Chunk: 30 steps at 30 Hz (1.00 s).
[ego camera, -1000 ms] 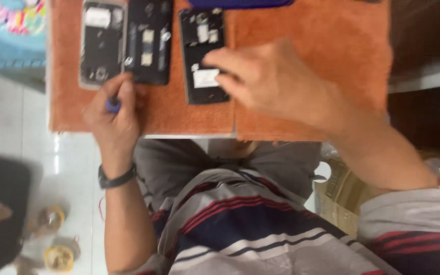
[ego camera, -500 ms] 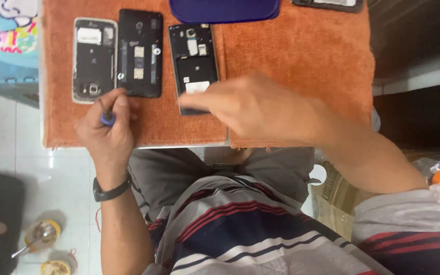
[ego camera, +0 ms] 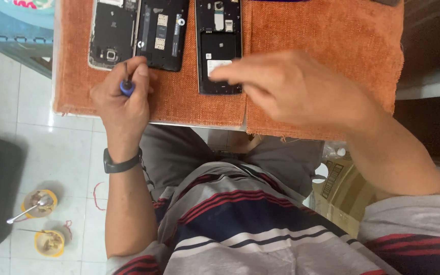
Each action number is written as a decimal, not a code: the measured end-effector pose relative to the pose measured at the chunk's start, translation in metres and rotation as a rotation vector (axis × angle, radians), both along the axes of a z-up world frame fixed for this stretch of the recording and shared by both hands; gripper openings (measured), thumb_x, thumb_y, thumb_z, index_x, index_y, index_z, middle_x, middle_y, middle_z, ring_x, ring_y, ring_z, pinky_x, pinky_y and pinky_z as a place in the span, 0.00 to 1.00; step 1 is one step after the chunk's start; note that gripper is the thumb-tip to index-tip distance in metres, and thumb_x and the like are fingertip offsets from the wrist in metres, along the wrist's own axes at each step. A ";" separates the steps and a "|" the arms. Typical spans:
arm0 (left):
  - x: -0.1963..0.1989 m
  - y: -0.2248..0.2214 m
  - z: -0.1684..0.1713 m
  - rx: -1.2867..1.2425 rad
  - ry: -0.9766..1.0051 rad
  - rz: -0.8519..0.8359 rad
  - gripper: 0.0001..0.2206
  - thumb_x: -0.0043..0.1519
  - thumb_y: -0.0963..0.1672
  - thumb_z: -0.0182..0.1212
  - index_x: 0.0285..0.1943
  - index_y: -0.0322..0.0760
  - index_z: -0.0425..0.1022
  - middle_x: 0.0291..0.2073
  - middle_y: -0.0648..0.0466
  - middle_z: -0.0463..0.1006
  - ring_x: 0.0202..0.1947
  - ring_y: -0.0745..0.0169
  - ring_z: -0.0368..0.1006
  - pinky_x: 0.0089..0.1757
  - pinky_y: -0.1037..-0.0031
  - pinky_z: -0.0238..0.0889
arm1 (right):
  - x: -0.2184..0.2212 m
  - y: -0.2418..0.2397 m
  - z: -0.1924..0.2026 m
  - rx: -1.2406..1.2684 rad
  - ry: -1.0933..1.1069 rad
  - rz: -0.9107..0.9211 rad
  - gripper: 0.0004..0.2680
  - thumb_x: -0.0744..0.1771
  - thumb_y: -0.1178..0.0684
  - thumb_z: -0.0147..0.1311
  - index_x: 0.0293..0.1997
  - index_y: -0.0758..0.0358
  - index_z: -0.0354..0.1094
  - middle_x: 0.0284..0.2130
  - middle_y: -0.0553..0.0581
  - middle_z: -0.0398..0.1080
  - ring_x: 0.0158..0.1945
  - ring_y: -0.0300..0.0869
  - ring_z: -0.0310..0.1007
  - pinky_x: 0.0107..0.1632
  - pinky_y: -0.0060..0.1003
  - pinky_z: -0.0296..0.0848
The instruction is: Disassembling a feature phone by removing screws with a screwdriver and prying the casing apart with a tool.
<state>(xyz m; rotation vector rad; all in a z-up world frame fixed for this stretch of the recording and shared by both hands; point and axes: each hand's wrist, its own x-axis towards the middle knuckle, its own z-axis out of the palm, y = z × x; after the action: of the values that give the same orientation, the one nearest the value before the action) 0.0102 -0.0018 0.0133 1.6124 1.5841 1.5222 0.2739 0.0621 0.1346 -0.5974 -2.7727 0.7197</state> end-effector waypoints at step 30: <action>0.000 -0.001 0.002 0.007 0.048 0.000 0.12 0.72 0.37 0.55 0.32 0.31 0.70 0.29 0.56 0.75 0.29 0.72 0.65 0.34 0.78 0.57 | 0.003 -0.001 -0.007 0.037 -0.033 -0.059 0.17 0.68 0.67 0.46 0.66 0.63 0.66 0.56 0.62 0.75 0.53 0.52 0.78 0.48 0.46 0.78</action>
<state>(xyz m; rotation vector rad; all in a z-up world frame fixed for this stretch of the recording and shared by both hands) 0.0101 -0.0025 0.0151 1.6649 1.6059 1.5017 0.2768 0.0610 0.1272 -0.6873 -2.7791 0.6504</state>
